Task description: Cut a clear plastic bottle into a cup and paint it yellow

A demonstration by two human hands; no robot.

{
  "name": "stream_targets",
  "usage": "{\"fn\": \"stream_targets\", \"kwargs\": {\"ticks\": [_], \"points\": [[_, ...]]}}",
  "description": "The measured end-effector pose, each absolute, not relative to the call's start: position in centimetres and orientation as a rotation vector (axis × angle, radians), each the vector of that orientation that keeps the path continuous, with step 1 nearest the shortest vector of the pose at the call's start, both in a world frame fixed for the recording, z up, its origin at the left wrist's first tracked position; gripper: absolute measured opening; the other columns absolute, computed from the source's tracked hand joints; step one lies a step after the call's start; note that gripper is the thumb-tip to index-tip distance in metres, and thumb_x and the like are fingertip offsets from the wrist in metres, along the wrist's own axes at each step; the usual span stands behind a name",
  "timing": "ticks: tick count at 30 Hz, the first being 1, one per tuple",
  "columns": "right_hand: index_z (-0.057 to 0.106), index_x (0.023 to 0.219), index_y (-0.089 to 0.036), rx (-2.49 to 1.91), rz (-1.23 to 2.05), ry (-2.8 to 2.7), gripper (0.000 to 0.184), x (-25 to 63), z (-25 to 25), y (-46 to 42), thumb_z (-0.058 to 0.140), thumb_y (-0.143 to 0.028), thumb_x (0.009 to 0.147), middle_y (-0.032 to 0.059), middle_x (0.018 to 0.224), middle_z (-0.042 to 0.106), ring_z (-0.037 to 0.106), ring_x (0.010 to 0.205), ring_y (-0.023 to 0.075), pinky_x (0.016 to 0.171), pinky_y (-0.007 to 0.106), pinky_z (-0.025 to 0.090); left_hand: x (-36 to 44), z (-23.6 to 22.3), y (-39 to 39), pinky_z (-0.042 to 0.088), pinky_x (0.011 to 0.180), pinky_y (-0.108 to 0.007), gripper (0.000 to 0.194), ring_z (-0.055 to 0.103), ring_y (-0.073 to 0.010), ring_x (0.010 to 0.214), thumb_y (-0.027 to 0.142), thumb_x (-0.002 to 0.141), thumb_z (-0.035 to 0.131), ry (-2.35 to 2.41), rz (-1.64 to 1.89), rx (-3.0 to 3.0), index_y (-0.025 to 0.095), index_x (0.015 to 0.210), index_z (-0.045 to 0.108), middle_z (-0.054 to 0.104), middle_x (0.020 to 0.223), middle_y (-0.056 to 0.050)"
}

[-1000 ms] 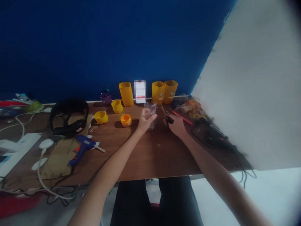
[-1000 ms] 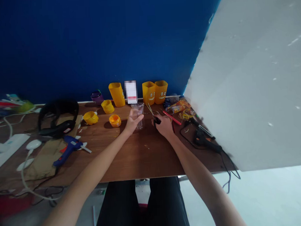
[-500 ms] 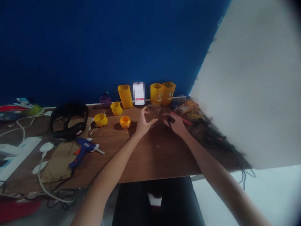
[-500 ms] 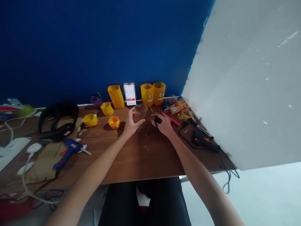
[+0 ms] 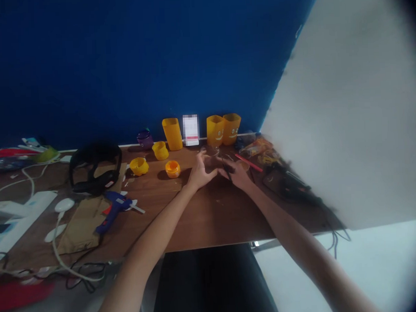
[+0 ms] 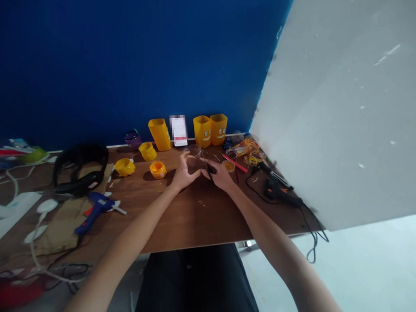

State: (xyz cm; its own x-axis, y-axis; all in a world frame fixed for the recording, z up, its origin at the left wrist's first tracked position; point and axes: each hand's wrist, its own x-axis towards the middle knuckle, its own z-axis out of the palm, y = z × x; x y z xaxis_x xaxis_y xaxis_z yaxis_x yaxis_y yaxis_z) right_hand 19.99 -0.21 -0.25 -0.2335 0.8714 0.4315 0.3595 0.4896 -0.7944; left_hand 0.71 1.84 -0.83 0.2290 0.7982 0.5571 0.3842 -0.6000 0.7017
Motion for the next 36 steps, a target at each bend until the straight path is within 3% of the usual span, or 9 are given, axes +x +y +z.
{"fn": "stream_targets", "kwargs": {"ticks": [2, 5, 11, 19, 31, 36], "points": [[0.062, 0.133, -0.020, -1.015, 0.727, -1.826, 0.054, 19.8, -0.3, -0.4, 0.064, -0.036, 0.081, 0.0066, 0.119, 0.070, 0.065, 0.107, 0.0207, 0.099, 0.034, 0.049, 0.8, -0.7, 1.8, 0.050, 0.095, -0.041, 0.086, 0.063, -0.0235, 0.106, 0.032, 0.068, 0.081, 1.142, 1.381, 2.028, 0.023, 0.136, 0.030, 0.061, 0.116, -0.009], [0.066, 0.128, -0.019, -1.123, 0.669, -1.820, 0.052, 19.7, -0.2, -0.6, 0.064, -0.035, 0.079, 0.0055, 0.107, 0.073, 0.067, 0.096, 0.0191, 0.091, 0.032, 0.051, 0.8, -0.7, 2.0, 0.052, 0.090, -0.037, 0.078, 0.065, -0.0205, 0.098, 0.027, 0.070, 0.080, 1.230, 1.485, 1.955, 0.024, 0.134, 0.035, 0.064, 0.108, -0.005], [0.072, 0.115, -0.012, -1.305, 0.556, -1.673, 0.047, 19.6, -0.2, -0.7, 0.063, -0.038, 0.076, 0.0042, 0.076, 0.067, 0.057, 0.067, 0.0136, 0.066, 0.026, 0.047, 0.2, -0.7, 2.3, 0.050, 0.098, -0.040, 0.073, 0.060, -0.0253, 0.114, 0.011, 0.070, 0.071, 1.567, 1.565, 2.108, 0.024, 0.135, 0.041, 0.060, 0.122, -0.008], [0.071, 0.109, -0.011, -1.325, 0.629, -1.632, 0.044, 19.1, -0.8, -0.6, 0.063, -0.038, 0.075, 0.0072, 0.085, 0.070, 0.062, 0.073, 0.0154, 0.068, 0.026, 0.048, 0.2, -0.1, 1.6, 0.045, 0.099, -0.043, 0.063, 0.058, -0.0287, 0.115, 0.015, 0.077, 0.069, 1.728, 1.303, 2.444, 0.025, 0.135, 0.047, 0.060, 0.124, -0.010], [0.074, 0.080, -0.012, -1.327, 0.508, -1.697, 0.025, 19.9, 0.9, -1.1, 0.061, -0.031, 0.071, 0.0032, 0.066, 0.063, 0.052, 0.062, 0.0118, 0.059, 0.022, 0.039, 0.2, -0.1, 1.6, 0.043, 0.098, -0.040, 0.053, 0.057, -0.0268, 0.115, 0.026, 0.084, 0.065, 1.644, 1.216, 2.545, 0.025, 0.134, 0.049, 0.060, 0.125, -0.009], [0.075, 0.084, -0.012, -1.334, 0.483, -1.725, 0.028, 20.0, 1.5, -1.4, 0.062, -0.033, 0.070, 0.0025, 0.064, 0.062, 0.049, 0.060, 0.0112, 0.058, 0.022, 0.039, 0.3, 0.0, 1.6, 0.043, 0.098, -0.040, 0.053, 0.058, -0.0270, 0.114, 0.022, 0.082, 0.065, 1.699, 1.235, 2.509, 0.025, 0.133, 0.049, 0.060, 0.125, -0.009]]}}
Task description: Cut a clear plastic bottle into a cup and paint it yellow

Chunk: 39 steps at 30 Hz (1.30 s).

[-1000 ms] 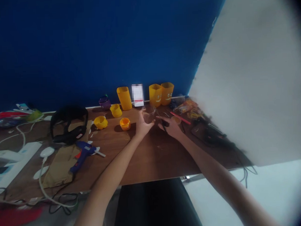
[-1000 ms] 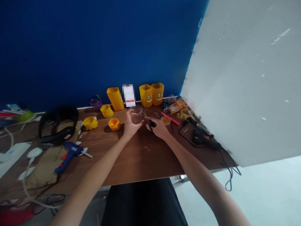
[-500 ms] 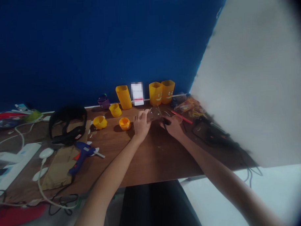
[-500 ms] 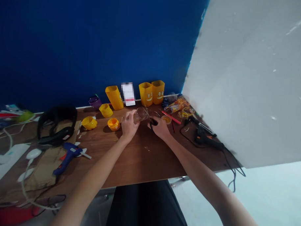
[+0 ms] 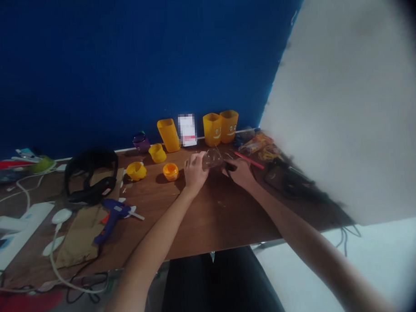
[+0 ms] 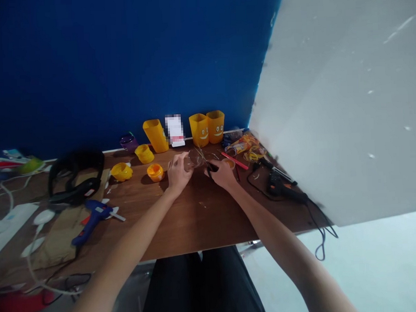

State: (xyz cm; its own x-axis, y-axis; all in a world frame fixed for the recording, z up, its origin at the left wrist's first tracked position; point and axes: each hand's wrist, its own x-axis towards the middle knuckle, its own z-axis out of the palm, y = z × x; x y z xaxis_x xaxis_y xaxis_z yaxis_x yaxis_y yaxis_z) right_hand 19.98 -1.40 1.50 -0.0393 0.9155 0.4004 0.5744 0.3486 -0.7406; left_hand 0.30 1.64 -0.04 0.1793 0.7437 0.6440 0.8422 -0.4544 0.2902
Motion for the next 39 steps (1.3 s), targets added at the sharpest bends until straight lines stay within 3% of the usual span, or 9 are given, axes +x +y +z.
{"fn": "stream_targets", "kwargs": {"ticks": [14, 24, 39], "points": [[0.067, 0.065, -0.014, -1.348, 0.462, -1.787, 0.024, 20.07, 1.39, -1.47, 0.061, -0.035, 0.073, 0.0012, 0.056, 0.054, 0.043, 0.055, 0.0099, 0.054, 0.022, 0.034, 0.26, -0.10, 1.78, 0.042, 0.100, -0.042, 0.055, 0.058, -0.0280, 0.116, 0.020, 0.079, 0.067, -1.570, -1.154, -2.324, 0.025, 0.131, 0.049, 0.061, 0.124, -0.009], [0.076, 0.085, -0.014, -1.383, 0.403, -1.759, 0.027, 19.98, 1.34, -1.22, 0.061, -0.032, 0.071, 0.0035, 0.064, 0.063, 0.049, 0.058, 0.0122, 0.058, 0.024, 0.037, 0.29, -0.36, 1.81, 0.045, 0.099, -0.042, 0.062, 0.059, -0.0288, 0.114, 0.017, 0.077, 0.069, -1.633, -1.210, -2.230, 0.024, 0.134, 0.046, 0.060, 0.124, -0.011], [0.073, 0.070, -0.014, -1.341, 0.426, -1.833, 0.024, 20.64, 1.17, -1.30, 0.061, -0.035, 0.074, 0.0013, 0.058, 0.057, 0.048, 0.057, 0.0115, 0.055, 0.023, 0.035, 0.20, -0.14, 1.64, 0.043, 0.099, -0.043, 0.062, 0.058, -0.0298, 0.116, 0.017, 0.077, 0.069, -1.617, -1.147, -2.241, 0.026, 0.134, 0.046, 0.062, 0.122, -0.009]]}}
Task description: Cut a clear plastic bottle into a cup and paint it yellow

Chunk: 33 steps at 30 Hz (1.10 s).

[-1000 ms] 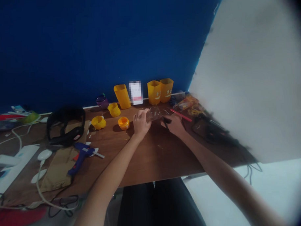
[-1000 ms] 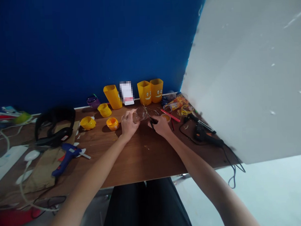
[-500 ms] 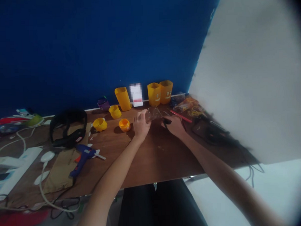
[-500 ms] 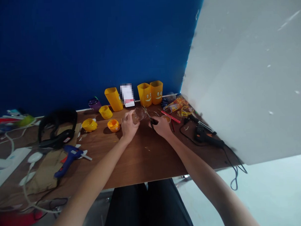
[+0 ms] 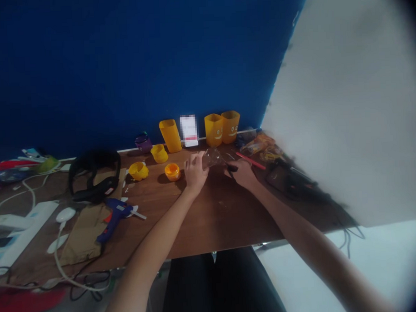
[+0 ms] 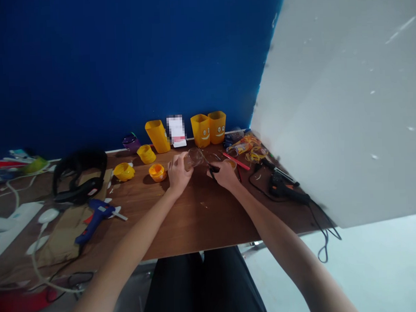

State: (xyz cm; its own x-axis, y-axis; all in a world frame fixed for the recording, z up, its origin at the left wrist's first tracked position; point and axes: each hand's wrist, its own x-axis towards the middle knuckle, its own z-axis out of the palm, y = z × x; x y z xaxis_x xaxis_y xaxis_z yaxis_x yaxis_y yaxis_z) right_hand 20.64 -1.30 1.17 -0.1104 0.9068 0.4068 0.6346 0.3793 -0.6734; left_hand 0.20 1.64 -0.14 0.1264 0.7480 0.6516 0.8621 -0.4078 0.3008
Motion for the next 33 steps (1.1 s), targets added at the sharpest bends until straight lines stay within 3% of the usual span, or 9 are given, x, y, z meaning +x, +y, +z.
{"fn": "stream_targets", "kwargs": {"ticks": [8, 24, 33], "points": [[0.072, 0.069, -0.015, -1.353, 0.421, -1.828, 0.020, 20.67, 1.10, -1.19, 0.062, -0.032, 0.073, 0.0010, 0.058, 0.057, 0.046, 0.056, 0.0107, 0.053, 0.022, 0.034, 0.19, -0.23, 1.64, 0.044, 0.098, -0.043, 0.059, 0.058, -0.0292, 0.114, 0.017, 0.079, 0.068, -1.604, -1.157, -2.227, 0.024, 0.134, 0.047, 0.061, 0.121, -0.010], [0.073, 0.071, -0.013, -1.365, 0.420, -1.841, 0.029, 20.38, 1.40, -1.47, 0.061, -0.040, 0.075, 0.0016, 0.054, 0.053, 0.043, 0.053, 0.0104, 0.052, 0.023, 0.031, 0.04, -0.28, 1.78, 0.043, 0.099, -0.044, 0.059, 0.058, -0.0303, 0.116, 0.018, 0.078, 0.069, -1.613, -1.145, -2.207, 0.025, 0.133, 0.047, 0.061, 0.123, -0.010], [0.072, 0.070, -0.014, -1.385, 0.413, -1.835, 0.023, 20.37, 1.23, -1.21, 0.060, -0.033, 0.074, 0.0022, 0.056, 0.056, 0.045, 0.054, 0.0108, 0.053, 0.022, 0.032, 0.08, -0.40, 1.90, 0.045, 0.098, -0.043, 0.061, 0.060, -0.0299, 0.114, 0.016, 0.077, 0.070, -1.642, -1.183, -2.179, 0.025, 0.133, 0.047, 0.061, 0.124, -0.011]]}}
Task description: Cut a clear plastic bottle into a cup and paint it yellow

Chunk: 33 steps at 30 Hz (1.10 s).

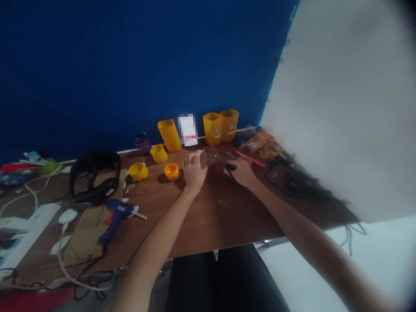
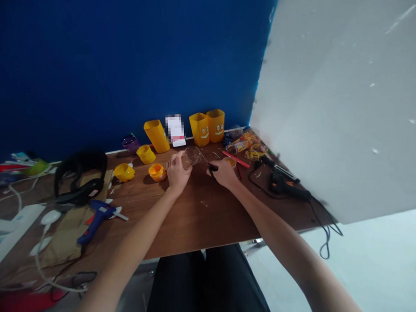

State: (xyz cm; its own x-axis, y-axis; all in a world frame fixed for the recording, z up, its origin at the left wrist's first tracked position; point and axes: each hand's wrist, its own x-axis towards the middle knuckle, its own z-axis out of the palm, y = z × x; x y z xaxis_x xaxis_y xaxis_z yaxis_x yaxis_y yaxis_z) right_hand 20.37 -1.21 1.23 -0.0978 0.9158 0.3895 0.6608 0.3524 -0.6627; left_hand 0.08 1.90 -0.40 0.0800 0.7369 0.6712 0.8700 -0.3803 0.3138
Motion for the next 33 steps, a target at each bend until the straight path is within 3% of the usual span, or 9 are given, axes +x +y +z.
{"fn": "stream_targets", "kwargs": {"ticks": [12, 21, 33], "points": [[0.074, 0.073, -0.011, -1.351, 0.508, -1.854, 0.031, 20.7, 1.5, -1.2, 0.062, -0.039, 0.074, 0.0017, 0.056, 0.057, 0.046, 0.053, 0.0094, 0.054, 0.022, 0.034, 0.1, -0.1, 1.5, 0.041, 0.100, -0.041, 0.055, 0.057, -0.0289, 0.115, 0.021, 0.082, 0.066, -1.668, -1.070, -2.153, 0.025, 0.135, 0.048, 0.061, 0.123, -0.010], [0.074, 0.080, -0.011, -1.329, 0.572, -1.837, 0.035, 20.5, 0.3, -0.8, 0.059, -0.044, 0.076, 0.0048, 0.069, 0.067, 0.057, 0.063, 0.0140, 0.059, 0.023, 0.040, 0.1, 0.0, 1.4, 0.042, 0.098, -0.041, 0.052, 0.057, -0.0295, 0.114, 0.024, 0.084, 0.065, -1.671, -1.054, -2.138, 0.024, 0.133, 0.050, 0.061, 0.124, -0.011], [0.072, 0.074, -0.013, -1.366, 0.495, -1.827, 0.025, 20.4, 0.5, -0.9, 0.060, -0.035, 0.074, 0.0034, 0.059, 0.061, 0.052, 0.056, 0.0121, 0.055, 0.023, 0.037, 0.2, -0.1, 1.5, 0.043, 0.097, -0.043, 0.055, 0.057, -0.0297, 0.116, 0.022, 0.082, 0.067, -1.685, -1.084, -2.151, 0.024, 0.133, 0.049, 0.061, 0.123, -0.011]]}}
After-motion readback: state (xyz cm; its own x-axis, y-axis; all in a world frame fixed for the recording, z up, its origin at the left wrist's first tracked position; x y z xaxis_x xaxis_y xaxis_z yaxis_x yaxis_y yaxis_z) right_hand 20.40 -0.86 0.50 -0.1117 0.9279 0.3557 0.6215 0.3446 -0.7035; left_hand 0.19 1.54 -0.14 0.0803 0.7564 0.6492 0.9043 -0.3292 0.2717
